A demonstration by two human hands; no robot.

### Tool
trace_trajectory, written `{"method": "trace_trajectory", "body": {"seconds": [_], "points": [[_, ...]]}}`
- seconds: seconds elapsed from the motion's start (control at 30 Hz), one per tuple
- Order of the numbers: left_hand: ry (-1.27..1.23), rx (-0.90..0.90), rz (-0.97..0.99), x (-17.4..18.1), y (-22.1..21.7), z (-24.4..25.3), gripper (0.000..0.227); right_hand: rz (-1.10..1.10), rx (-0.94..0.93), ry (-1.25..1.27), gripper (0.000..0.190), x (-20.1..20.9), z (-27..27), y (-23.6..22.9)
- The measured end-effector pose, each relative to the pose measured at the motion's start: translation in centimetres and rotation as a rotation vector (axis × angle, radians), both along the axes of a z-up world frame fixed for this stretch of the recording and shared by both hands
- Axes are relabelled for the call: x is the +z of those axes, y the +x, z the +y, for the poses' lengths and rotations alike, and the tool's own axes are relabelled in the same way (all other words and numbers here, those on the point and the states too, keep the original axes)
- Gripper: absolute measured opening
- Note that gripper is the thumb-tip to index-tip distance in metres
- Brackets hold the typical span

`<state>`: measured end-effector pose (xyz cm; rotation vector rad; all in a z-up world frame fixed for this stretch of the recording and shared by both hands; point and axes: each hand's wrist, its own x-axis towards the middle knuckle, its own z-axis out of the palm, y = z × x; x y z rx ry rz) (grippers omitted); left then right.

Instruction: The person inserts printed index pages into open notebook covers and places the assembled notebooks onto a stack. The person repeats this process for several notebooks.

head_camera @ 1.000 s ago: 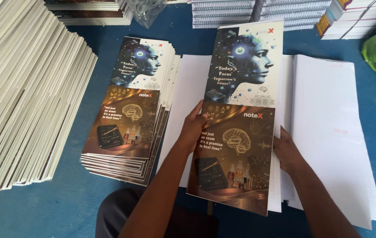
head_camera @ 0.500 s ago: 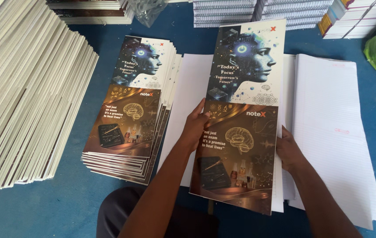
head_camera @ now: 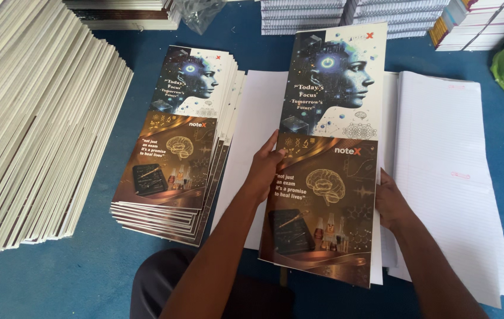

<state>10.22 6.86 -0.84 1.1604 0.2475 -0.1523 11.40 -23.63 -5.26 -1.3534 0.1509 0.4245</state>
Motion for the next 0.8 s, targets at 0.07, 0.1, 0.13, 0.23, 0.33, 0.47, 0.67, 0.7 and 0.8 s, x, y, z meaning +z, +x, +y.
{"method": "trace_trajectory", "body": {"seconds": [0.07,0.1,0.13,0.23,0.33,0.47,0.67,0.7,0.8], "points": [[-0.004,0.009,0.006,-0.3,0.1,-0.3,0.068,-0.007,0.002,0.033,0.036,0.0,0.0,-0.1],[-0.006,0.006,-0.019,-0.4,0.1,-0.4,0.068,-0.010,0.002,0.050,0.033,0.1,0.0,-0.2],[-0.008,0.004,-0.044,-0.6,0.0,-0.6,0.068,-0.049,0.032,-0.029,0.033,0.1,-0.1,-0.3],[-0.008,-0.004,-0.065,-0.9,-0.1,-1.0,0.070,-0.119,0.091,-0.169,0.030,0.3,-0.4,-0.5],[-0.034,0.003,-0.029,-0.7,-0.2,-1.2,0.070,-0.086,0.079,-0.148,0.024,0.4,-0.4,-0.7],[-0.077,0.021,-0.026,0.1,-0.4,-1.7,0.069,-0.088,0.067,-0.117,0.022,0.3,-0.3,-0.6],[-0.016,0.048,0.016,0.4,-0.6,-2.6,0.069,-0.115,0.060,-0.130,0.020,-0.4,-0.9,-0.6],[-0.013,0.053,0.028,0.3,-0.7,-2.7,0.070,-0.113,0.062,-0.117,0.019,-0.5,-0.9,-0.7],[-0.003,0.060,0.039,0.1,-0.8,-3.0,0.071,-0.184,0.083,-0.094,0.020,-0.9,-1.0,-0.4]]}}
